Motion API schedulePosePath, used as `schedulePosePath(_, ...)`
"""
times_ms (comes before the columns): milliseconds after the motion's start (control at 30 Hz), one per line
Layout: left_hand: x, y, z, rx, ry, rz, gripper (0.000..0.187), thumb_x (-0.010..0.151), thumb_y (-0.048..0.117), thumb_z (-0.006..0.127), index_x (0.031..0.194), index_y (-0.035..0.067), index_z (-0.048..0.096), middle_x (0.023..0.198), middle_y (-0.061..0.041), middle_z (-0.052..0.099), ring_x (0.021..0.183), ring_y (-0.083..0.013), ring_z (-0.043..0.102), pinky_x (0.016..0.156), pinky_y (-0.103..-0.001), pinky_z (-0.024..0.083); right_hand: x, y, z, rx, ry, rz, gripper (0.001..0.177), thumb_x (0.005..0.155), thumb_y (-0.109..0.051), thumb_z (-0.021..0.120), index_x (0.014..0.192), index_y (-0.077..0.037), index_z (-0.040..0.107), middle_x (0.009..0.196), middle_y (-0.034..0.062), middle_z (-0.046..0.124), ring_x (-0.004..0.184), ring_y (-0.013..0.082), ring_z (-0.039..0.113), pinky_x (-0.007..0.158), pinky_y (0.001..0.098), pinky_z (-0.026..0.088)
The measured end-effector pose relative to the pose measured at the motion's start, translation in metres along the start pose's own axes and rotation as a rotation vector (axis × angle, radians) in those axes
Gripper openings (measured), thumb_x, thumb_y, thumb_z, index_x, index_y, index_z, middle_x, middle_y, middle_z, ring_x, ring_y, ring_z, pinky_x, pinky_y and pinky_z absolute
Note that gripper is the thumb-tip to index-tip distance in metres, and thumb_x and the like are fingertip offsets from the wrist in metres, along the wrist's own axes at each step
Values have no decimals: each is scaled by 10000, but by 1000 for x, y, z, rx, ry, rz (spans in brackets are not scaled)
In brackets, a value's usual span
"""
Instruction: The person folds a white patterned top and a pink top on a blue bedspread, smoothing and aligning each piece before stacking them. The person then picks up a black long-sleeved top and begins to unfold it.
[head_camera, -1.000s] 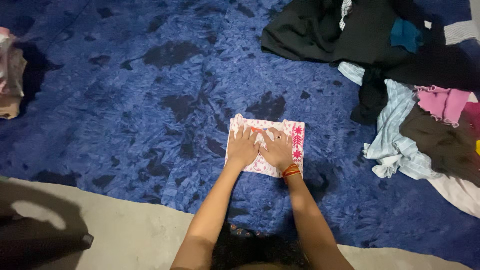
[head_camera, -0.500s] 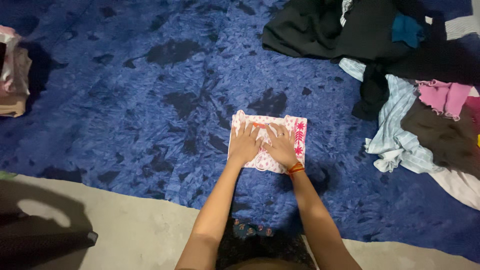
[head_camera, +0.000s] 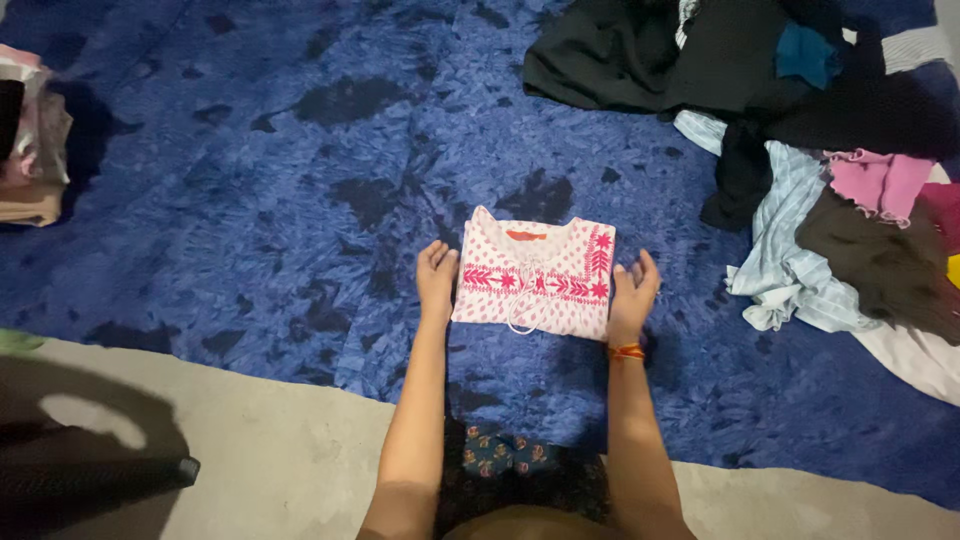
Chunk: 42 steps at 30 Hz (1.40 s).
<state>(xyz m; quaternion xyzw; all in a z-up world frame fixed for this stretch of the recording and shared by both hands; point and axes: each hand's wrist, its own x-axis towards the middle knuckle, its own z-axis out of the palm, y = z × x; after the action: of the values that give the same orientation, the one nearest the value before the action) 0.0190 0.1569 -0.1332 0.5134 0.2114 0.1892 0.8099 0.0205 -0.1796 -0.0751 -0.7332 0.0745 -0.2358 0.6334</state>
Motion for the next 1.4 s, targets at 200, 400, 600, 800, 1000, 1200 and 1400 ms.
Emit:
schedulePosePath(200, -9, 27, 16, 357, -159, -150, 634, 847, 216, 800, 1349, -67, 536, 1039, -126, 737, 856, -158, 700, 743, -287, 558, 15, 28, -11, 136, -300, 360, 742, 927, -115, 705, 1529, 50, 303, 1370, 194, 591, 1184, 230, 634, 997, 333, 527)
schedulePosePath(400, -9, 51, 29, 363, -449, -404, 501, 829, 242, 818, 1188, -84, 692, 1001, -135, 768, 825, -198, 740, 722, -331, 602, 16, -13, -11, 314, -668, 507, 588, 895, -120, 741, 1406, 54, 510, 1250, 162, 694, 1079, 206, 689, 935, 346, 561)
schedulePosePath(600, -16, 62, 23, 175, -544, -443, 482, 807, 72, 784, 1237, -60, 611, 1089, -142, 751, 934, -232, 749, 828, -385, 626, -1, -54, 5, 355, -704, 447, 612, 831, -33, 761, 1390, 8, 517, 1240, 111, 695, 1082, 182, 685, 930, 348, 553)
schedulePosePath(800, -31, 107, -4, 13, -463, -310, 579, 826, -7, 718, 1366, -16, 508, 1200, -149, 694, 1028, -220, 714, 880, -380, 607, -1, -79, 50, 369, -750, 394, 706, 816, 4, 756, 1456, -21, 458, 1286, 93, 662, 1127, 168, 655, 956, 343, 535)
schedulePosePath(1000, -24, 173, -64, -45, -299, -149, 595, 829, -34, 696, 1384, -18, 482, 1227, -143, 677, 1071, -217, 700, 914, -380, 589, -6, -113, 138, 460, -967, 321, 772, 813, 13, 763, 1500, -17, 412, 1351, 82, 621, 1205, 154, 616, 1030, 344, 506)
schedulePosePath(1200, 0, 218, -141, -31, -112, 54, 620, 789, -65, 675, 1382, -19, 501, 1227, -142, 689, 1080, -224, 698, 926, -372, 581, -20, -146, 261, 338, -1117, 195, 911, 737, 52, 804, 1535, -15, 371, 1388, 86, 609, 1221, 167, 606, 1052, 345, 493)
schedulePosePath(1400, 30, 250, -218, -65, 147, 216, 613, 766, -76, 668, 1352, 5, 503, 1179, -137, 685, 1033, -231, 696, 895, -384, 586, -41, -155, 403, 308, -1324, -73, 941, 723, 55, 811, 1549, -10, 364, 1422, 105, 588, 1268, 194, 573, 1093, 345, 457)
